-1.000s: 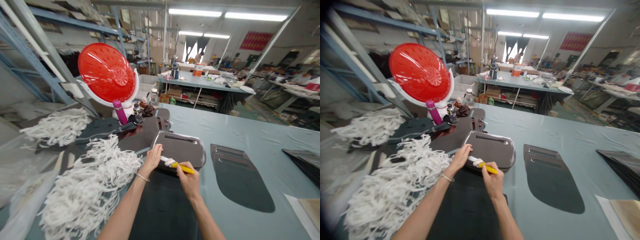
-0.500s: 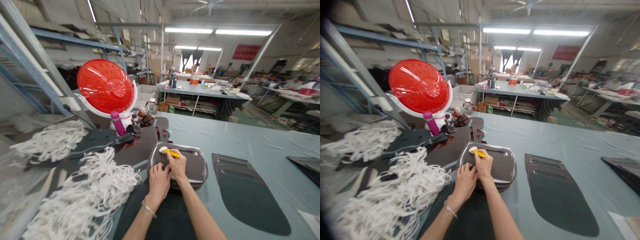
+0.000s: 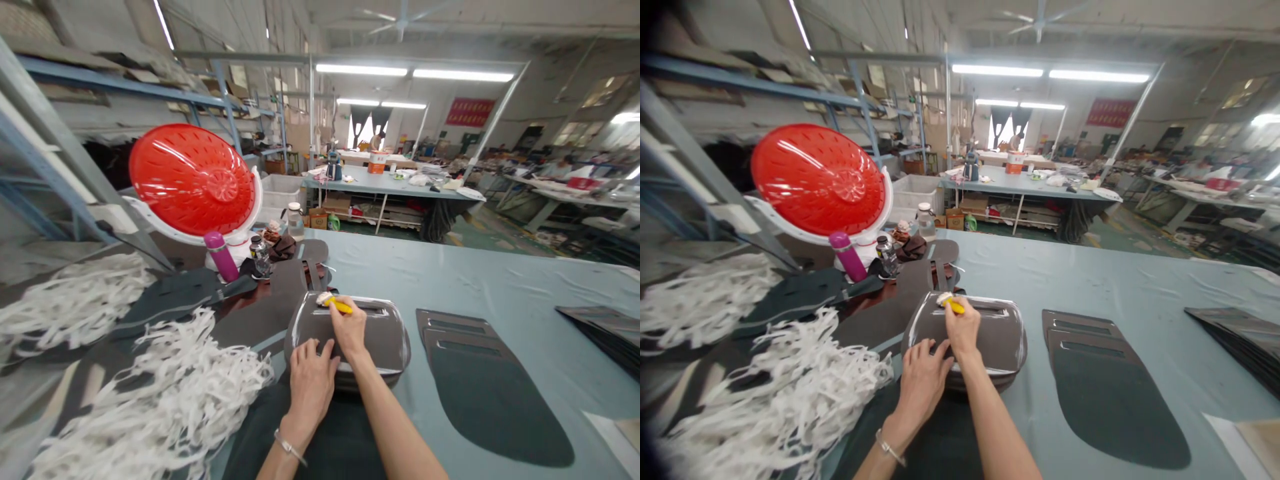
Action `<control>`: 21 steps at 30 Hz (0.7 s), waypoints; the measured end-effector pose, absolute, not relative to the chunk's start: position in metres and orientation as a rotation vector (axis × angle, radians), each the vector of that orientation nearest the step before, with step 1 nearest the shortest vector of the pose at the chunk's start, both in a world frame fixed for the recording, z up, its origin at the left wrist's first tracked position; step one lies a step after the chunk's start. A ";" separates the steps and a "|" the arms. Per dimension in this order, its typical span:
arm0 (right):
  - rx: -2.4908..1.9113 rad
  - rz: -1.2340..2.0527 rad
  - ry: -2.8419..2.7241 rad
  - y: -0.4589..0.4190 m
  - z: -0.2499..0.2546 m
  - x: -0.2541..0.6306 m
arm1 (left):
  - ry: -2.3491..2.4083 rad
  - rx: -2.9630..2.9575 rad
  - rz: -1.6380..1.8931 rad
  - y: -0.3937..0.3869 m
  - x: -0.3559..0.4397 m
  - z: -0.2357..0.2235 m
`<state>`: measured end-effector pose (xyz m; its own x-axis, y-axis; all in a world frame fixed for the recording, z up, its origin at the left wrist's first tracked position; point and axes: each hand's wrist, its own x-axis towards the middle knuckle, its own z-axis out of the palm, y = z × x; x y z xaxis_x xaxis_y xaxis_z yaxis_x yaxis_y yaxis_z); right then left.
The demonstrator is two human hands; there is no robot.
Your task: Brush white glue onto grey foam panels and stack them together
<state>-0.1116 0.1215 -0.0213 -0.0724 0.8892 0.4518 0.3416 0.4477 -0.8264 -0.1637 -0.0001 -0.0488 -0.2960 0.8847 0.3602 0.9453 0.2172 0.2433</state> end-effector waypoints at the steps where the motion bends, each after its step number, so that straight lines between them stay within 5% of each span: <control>1: -1.079 0.664 -1.665 0.124 -0.024 -0.120 | -2.333 -1.769 -0.630 0.000 -0.164 -0.049; 10: -1.596 0.142 -1.319 0.148 -0.037 0.035 | -2.381 -1.735 -0.662 0.006 -0.160 -0.039; 14: -1.578 0.361 -1.395 0.134 -0.050 0.068 | -2.475 -1.876 -0.847 0.033 -0.143 -0.035; 21: -1.371 0.641 -1.348 0.100 -0.044 0.053 | -2.657 -2.127 -1.757 0.096 -0.092 -0.035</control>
<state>0.0533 0.0996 -0.0438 0.2188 0.9321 0.2887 0.3640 0.1966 -0.9104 -0.0925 0.0958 -0.0351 -0.2257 0.9741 0.0108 0.3910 0.0805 0.9169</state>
